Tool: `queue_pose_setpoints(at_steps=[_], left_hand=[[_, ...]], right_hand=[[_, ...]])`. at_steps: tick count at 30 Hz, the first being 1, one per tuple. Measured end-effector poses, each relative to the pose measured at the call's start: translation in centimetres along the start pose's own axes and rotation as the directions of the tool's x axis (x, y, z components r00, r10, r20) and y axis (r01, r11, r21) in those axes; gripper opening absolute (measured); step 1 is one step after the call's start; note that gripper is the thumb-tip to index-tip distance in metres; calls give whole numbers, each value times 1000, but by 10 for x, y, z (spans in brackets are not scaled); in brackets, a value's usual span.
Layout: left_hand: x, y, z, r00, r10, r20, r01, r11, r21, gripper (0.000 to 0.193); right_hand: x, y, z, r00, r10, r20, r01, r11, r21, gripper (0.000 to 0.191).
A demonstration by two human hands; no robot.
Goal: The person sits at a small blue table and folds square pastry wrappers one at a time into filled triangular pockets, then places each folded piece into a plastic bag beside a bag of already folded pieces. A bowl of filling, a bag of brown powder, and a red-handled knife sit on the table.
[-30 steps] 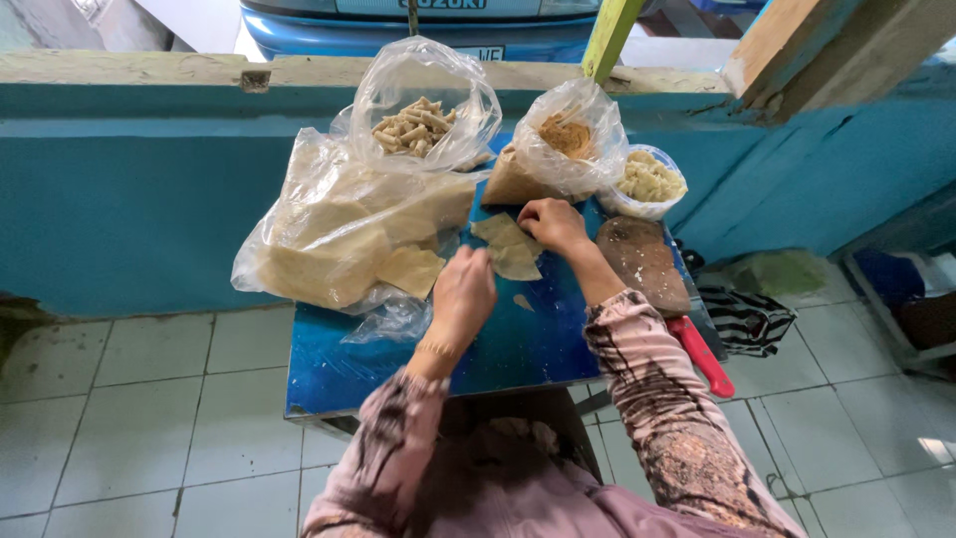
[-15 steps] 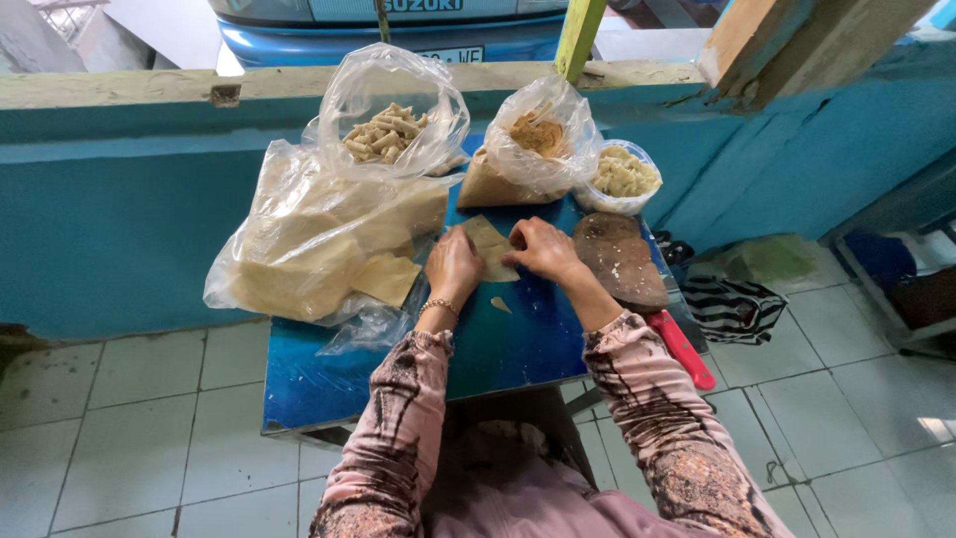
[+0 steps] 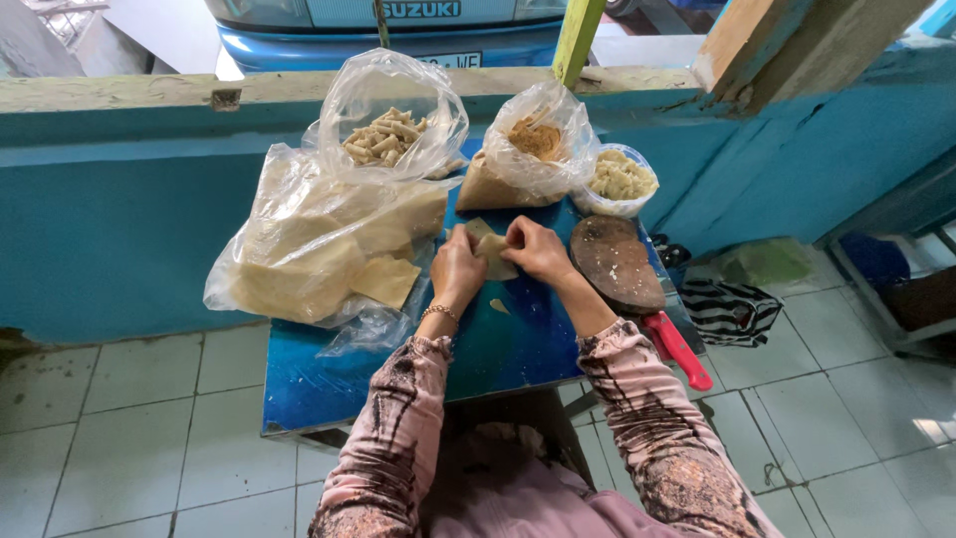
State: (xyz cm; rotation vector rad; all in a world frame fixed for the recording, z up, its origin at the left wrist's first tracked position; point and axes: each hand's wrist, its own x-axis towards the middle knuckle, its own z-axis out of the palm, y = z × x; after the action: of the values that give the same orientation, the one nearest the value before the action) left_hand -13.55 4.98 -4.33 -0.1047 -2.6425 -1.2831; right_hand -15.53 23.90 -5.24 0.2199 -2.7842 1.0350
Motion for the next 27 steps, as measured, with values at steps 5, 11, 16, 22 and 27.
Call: queue_pose_setpoints(at_steps=[5,11,16,22,27], left_hand=[[3,5,-14,997,14,-70,-13,1000,12,34],[2,5,-15,975,153,-161,-112,965,239,30],[23,5,-12,989,149,-24,-126,903,410,15],[27,17,-21,991,130,-22,-113,923,367,15],[14,24,-32,990,143,-8,-133,933,335,25]], right_hand=[[13,-11,8,988,-105,-113,120,984,135,41],[10,-17,11,993,-44,-105,28,987,-155,52],[12,-23,10,996,77,-42,-84,974,-210,43],[15,-33,8,1000,17,-26,-21,992,-125,31],[10,-25,3,999,41,20,-44,976,213,26]])
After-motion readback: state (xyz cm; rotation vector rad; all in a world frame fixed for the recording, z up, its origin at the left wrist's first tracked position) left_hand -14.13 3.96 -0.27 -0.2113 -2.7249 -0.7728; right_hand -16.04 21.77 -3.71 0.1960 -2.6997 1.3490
